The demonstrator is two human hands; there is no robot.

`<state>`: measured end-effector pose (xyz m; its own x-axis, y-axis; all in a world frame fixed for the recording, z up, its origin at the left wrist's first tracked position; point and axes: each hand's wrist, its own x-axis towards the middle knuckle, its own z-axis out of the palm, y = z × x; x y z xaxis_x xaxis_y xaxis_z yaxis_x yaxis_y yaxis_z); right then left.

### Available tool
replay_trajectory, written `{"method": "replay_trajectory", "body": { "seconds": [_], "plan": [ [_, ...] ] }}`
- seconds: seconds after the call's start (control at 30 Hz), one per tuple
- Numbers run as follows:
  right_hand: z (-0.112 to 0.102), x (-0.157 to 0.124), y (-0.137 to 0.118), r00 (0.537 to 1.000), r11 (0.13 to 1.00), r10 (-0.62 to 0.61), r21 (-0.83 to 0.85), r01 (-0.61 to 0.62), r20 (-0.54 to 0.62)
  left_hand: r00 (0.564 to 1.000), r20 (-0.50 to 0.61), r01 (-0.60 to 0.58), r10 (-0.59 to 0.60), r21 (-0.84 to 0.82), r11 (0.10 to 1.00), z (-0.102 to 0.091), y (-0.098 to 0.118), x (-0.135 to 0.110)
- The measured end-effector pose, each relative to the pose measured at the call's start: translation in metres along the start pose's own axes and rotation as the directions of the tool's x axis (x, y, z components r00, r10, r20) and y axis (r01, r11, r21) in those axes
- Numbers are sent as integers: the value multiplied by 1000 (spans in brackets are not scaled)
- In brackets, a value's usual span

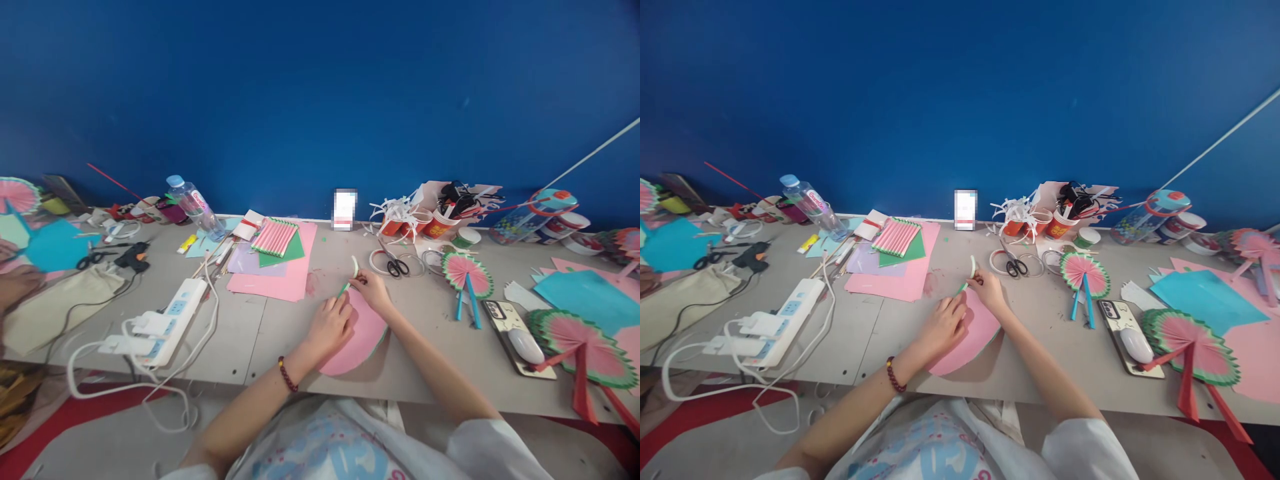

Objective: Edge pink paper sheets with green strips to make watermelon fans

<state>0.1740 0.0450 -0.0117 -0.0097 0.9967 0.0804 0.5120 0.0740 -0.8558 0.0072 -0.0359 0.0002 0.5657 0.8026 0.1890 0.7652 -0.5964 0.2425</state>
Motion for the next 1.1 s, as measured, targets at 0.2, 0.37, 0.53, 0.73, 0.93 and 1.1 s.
{"method": "replay_trajectory", "body": {
  "seconds": [0.2,0.37,0.53,0.73,0.93,1.1],
  "plan": [
    [0,0,0,1000,1000,-13,0,13,-13,1000,20,5,-5,19,1000,-3,2,3],
    [2,1,1,999,997,-27,-72,25,-30,999,25,27,-28,16,999,-5,4,3],
    [4,1,4,985,969,-152,-210,133,-77,998,38,43,-44,24,999,-5,5,3],
    [3,-1,6,982,937,-176,-315,148,-64,998,16,53,-53,-6,999,-5,7,3],
    [2,-8,3,979,905,-137,-421,61,-152,998,-5,55,-56,-9,998,-3,9,3],
    [3,-10,4,982,904,-118,-426,45,-147,998,9,65,-65,2,998,0,9,3]
  ]
}}
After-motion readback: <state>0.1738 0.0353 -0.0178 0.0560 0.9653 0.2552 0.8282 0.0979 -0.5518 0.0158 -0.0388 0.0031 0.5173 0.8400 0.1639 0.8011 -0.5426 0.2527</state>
